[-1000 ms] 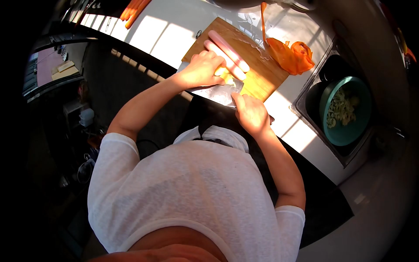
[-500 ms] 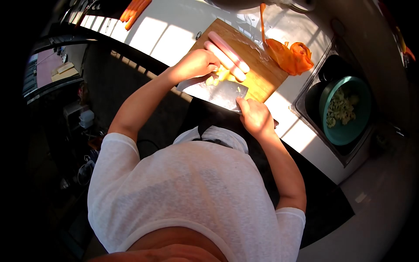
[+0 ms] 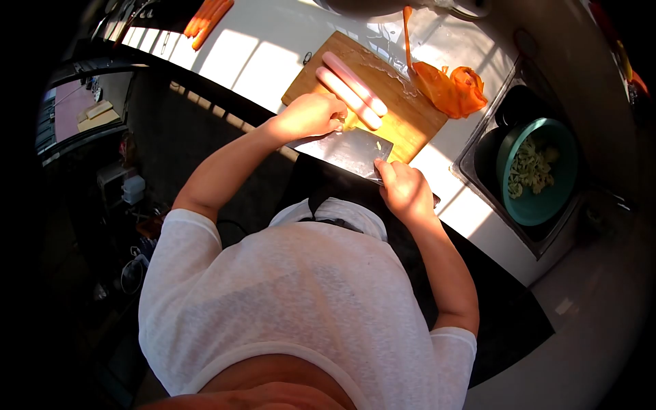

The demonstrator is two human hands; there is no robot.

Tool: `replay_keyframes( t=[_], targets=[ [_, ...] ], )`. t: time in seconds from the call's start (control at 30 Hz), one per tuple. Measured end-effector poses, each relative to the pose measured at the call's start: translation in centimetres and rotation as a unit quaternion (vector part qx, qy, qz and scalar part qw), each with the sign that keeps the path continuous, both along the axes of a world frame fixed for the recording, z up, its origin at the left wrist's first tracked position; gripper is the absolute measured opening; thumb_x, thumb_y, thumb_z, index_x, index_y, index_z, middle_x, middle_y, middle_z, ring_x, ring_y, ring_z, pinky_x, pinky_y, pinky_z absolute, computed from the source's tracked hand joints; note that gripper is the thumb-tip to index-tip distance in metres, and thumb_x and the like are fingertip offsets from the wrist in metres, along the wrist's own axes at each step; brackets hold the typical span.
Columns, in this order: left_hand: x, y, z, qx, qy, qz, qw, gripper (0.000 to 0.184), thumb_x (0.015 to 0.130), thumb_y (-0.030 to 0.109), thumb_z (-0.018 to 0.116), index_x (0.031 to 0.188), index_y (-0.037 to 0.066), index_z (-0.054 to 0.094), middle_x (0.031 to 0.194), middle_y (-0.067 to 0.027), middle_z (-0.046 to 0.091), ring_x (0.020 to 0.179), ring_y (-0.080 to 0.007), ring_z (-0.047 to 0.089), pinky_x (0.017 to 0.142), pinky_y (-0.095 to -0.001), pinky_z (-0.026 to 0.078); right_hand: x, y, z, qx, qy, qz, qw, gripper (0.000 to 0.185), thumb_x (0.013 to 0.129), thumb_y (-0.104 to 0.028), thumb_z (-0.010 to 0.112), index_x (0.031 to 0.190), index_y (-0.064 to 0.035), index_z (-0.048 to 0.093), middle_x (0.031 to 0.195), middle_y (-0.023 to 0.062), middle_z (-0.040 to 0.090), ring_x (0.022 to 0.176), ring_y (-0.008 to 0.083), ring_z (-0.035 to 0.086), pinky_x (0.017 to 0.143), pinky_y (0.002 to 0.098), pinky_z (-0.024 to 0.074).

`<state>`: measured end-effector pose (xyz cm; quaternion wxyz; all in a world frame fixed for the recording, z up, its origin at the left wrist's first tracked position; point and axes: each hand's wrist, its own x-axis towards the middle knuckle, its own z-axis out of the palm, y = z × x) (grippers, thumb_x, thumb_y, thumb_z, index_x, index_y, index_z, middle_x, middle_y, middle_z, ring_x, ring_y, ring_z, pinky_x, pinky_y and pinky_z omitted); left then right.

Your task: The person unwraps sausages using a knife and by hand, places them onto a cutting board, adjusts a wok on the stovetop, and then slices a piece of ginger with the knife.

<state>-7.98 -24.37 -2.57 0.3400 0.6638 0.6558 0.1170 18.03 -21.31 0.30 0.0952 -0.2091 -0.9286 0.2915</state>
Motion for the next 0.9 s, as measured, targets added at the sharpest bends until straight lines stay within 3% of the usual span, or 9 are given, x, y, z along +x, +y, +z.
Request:
replay_keyframes(
  t=[0.13, 0.2, 0.43, 0.5, 0.57, 0.67, 0.7, 0.83, 0.9],
  targets=[
    [0.3, -0.4, -1.3, 0.073, 0.009, 0.045, 0.996, 0.016, 0.073, 0.014, 0.061, 0.087, 0.007, 0.063, 0.084, -0.0106, 0.062, 0.082, -0.0300, 0.059, 0.071, -0.0394, 0.048, 0.9, -0.3, 0.3, 0.006, -0.015, 0.000, 1.000, 0.044, 0.057, 0.002, 0.067, 0.098, -0.0045, 0.054, 0.068, 0.0103, 0.053, 0.061, 0.0293, 0.055, 0.053, 0.0392, 0.0460],
    [0.4, -0.8, -0.9, 0.181, -0.030, 0.085, 0.979, 0.012, 0.074, 0.011, 0.060, 0.085, 0.006, 0.063, 0.082, -0.0104, 0.061, 0.082, -0.0293, 0.059, 0.071, -0.0386, 0.048, 1.1, -0.5, 0.5, 0.008, -0.024, 0.001, 1.000, 0.044, 0.056, 0.002, 0.067, 0.098, -0.0047, 0.054, 0.068, 0.0101, 0.053, 0.062, 0.0291, 0.055, 0.053, 0.0390, 0.0462],
    [-0.1, -1.5, 0.1, 0.199, -0.062, 0.026, 0.978, 0.007, 0.077, 0.010, 0.060, 0.081, 0.005, 0.064, 0.082, -0.0105, 0.061, 0.078, -0.0259, 0.059, 0.068, -0.0353, 0.048, 2.7, -0.2, 2.1, -0.001, -0.072, 0.006, 0.997, 0.047, 0.056, 0.000, 0.069, 0.100, -0.0069, 0.055, 0.069, 0.0082, 0.053, 0.065, 0.0277, 0.056, 0.059, 0.0381, 0.0466],
    [-1.4, -1.7, -0.2, 0.174, -0.115, 0.176, 0.962, 0.008, 0.078, 0.010, 0.062, 0.084, 0.005, 0.063, 0.083, -0.0092, 0.061, 0.075, -0.0239, 0.060, 0.067, -0.0316, 0.048, 4.5, 0.0, 3.1, -0.001, -0.093, 0.016, 0.996, 0.046, 0.056, -0.001, 0.069, 0.100, -0.0070, 0.055, 0.069, 0.0079, 0.053, 0.065, 0.0276, 0.056, 0.059, 0.0380, 0.0467],
    [-2.7, -2.6, -1.8, 0.217, -0.056, 0.262, 0.939, 0.010, 0.078, 0.008, 0.062, 0.088, 0.005, 0.062, 0.079, -0.0077, 0.059, 0.072, -0.0221, 0.059, 0.065, -0.0294, 0.047, 6.4, -0.3, 4.3, -0.027, -0.108, -0.016, 0.994, 0.045, 0.058, -0.001, 0.069, 0.101, -0.0065, 0.055, 0.073, 0.0080, 0.057, 0.067, 0.0261, 0.058, 0.061, 0.0360, 0.0482],
    [-1.7, -4.6, -4.1, 0.331, 0.003, 0.217, 0.918, 0.011, 0.073, 0.002, 0.063, 0.084, 0.004, 0.060, 0.077, -0.0069, 0.058, 0.076, -0.0245, 0.056, 0.072, -0.0341, 0.045, 8.0, -1.5, 4.0, -0.128, -0.039, -0.113, 0.985, 0.039, 0.066, -0.002, 0.066, 0.104, -0.0055, 0.056, 0.077, 0.0087, 0.060, 0.067, 0.0243, 0.059, 0.063, 0.0328, 0.0487],
    [-0.6, -5.1, -3.8, 0.321, -0.034, 0.177, 0.930, 0.013, 0.070, 0.001, 0.064, 0.082, 0.004, 0.059, 0.081, -0.0078, 0.057, 0.082, -0.0269, 0.055, 0.078, -0.0367, 0.044, 7.7, -1.5, 4.1, -0.126, -0.040, -0.111, 0.985, 0.039, 0.066, -0.002, 0.066, 0.104, -0.0055, 0.056, 0.077, 0.0087, 0.060, 0.067, 0.0243, 0.059, 0.063, 0.0328, 0.0487],
    [3.1, -4.4, -3.7, 0.360, -0.005, 0.100, 0.928, 0.015, 0.069, 0.004, 0.065, 0.083, 0.005, 0.058, 0.096, -0.0102, 0.054, 0.093, -0.0289, 0.051, 0.083, -0.0378, 0.043, 5.5, -1.3, 4.4, -0.241, -0.126, -0.192, 0.943, 0.029, 0.080, -0.009, 0.059, 0.107, -0.0029, 0.055, 0.076, 0.0109, 0.060, 0.065, 0.0242, 0.059, 0.063, 0.0319, 0.0472],
    [3.5, -3.9, -3.9, 0.359, -0.004, 0.079, 0.930, 0.015, 0.070, 0.005, 0.064, 0.084, 0.005, 0.058, 0.100, -0.0109, 0.052, 0.096, -0.0296, 0.050, 0.083, -0.0377, 0.043, 5.1, -0.9, 3.6, -0.218, -0.124, -0.189, 0.950, 0.027, 0.080, -0.007, 0.059, 0.106, -0.0012, 0.053, 0.063, 0.0052, 0.052, 0.056, 0.0146, 0.050, 0.055, 0.0270, 0.0426]
  ],
)
